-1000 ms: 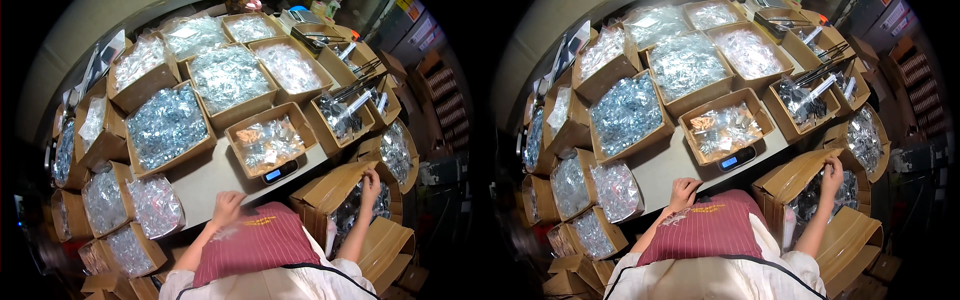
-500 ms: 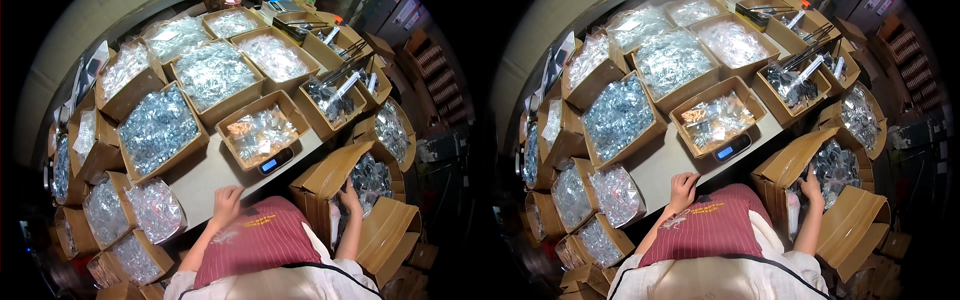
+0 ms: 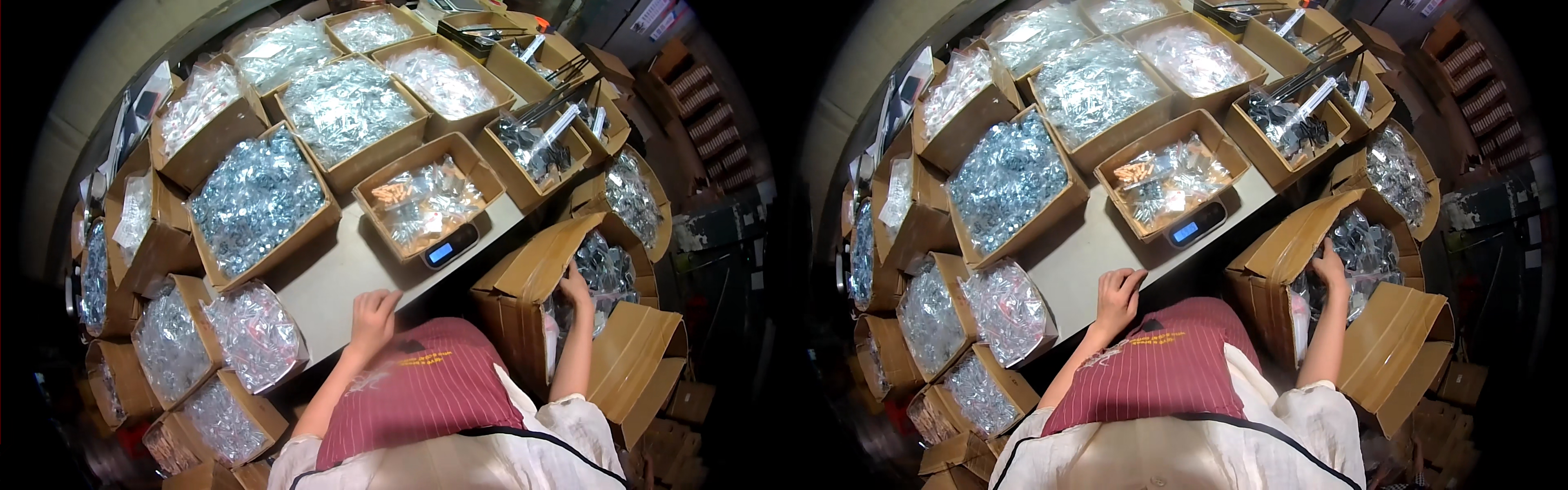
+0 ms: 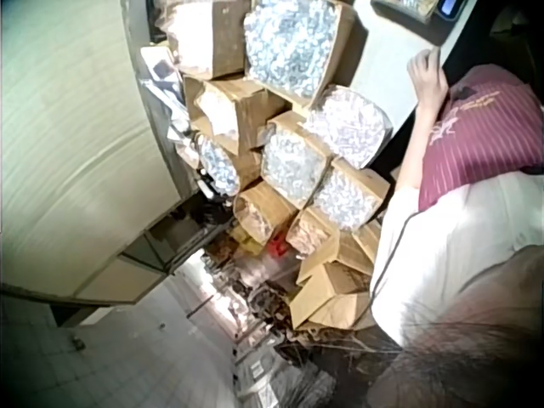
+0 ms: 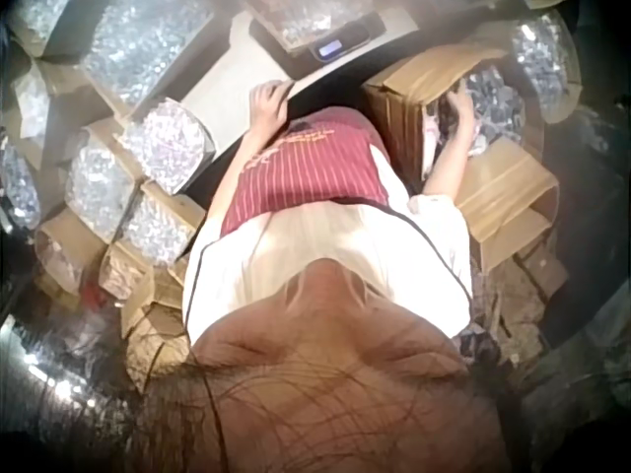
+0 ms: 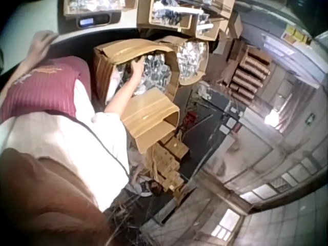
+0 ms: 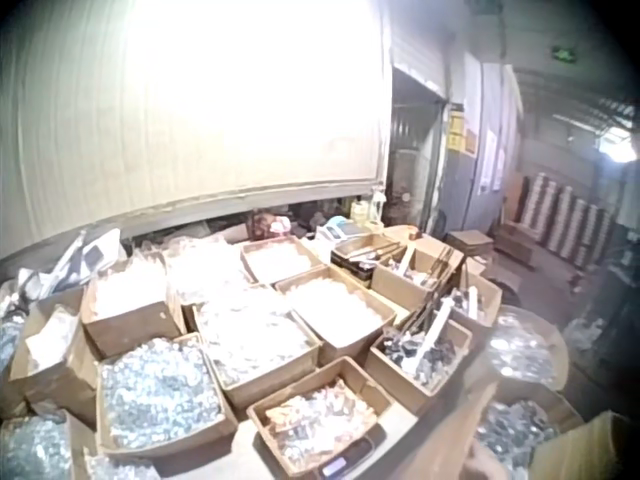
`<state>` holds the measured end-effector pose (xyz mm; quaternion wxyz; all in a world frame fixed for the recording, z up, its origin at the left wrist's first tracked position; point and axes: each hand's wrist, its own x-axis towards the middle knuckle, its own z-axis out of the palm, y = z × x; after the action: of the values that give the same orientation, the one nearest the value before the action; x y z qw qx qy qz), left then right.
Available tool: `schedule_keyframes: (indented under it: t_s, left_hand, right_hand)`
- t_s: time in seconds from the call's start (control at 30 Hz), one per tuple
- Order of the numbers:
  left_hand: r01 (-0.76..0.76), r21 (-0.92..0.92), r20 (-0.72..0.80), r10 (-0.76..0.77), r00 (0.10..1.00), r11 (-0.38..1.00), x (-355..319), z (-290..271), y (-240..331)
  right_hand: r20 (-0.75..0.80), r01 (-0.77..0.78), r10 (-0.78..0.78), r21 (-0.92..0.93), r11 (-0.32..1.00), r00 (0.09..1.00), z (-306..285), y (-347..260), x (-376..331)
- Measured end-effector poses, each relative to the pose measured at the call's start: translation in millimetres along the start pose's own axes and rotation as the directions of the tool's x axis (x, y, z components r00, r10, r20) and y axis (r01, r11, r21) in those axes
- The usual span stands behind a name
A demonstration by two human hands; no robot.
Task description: The person selects various bagged hardware components and parts from storage boxes and places them into a kit box on a digital scale.
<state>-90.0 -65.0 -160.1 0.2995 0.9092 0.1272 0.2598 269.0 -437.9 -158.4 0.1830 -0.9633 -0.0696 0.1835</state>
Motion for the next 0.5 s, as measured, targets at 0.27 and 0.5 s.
schedule_keyframes:
  t_s: [0.27,0.5]
  left_hand:
    - [0.03,-0.072,0.011,-0.03,1.0,0.997,3.2,-5.5,-1.5]
    - [0.293,-0.38,0.048,-0.298,0.953,0.877,66.6,-54.5,9.1]
  right_hand:
    - [-0.08,-0.058,0.049,-0.106,0.993,0.996,-1.4,-26.7,-26.0]
    - [-0.025,-0.073,0.069,-0.259,0.963,0.997,-1.5,-45.9,-9.0]
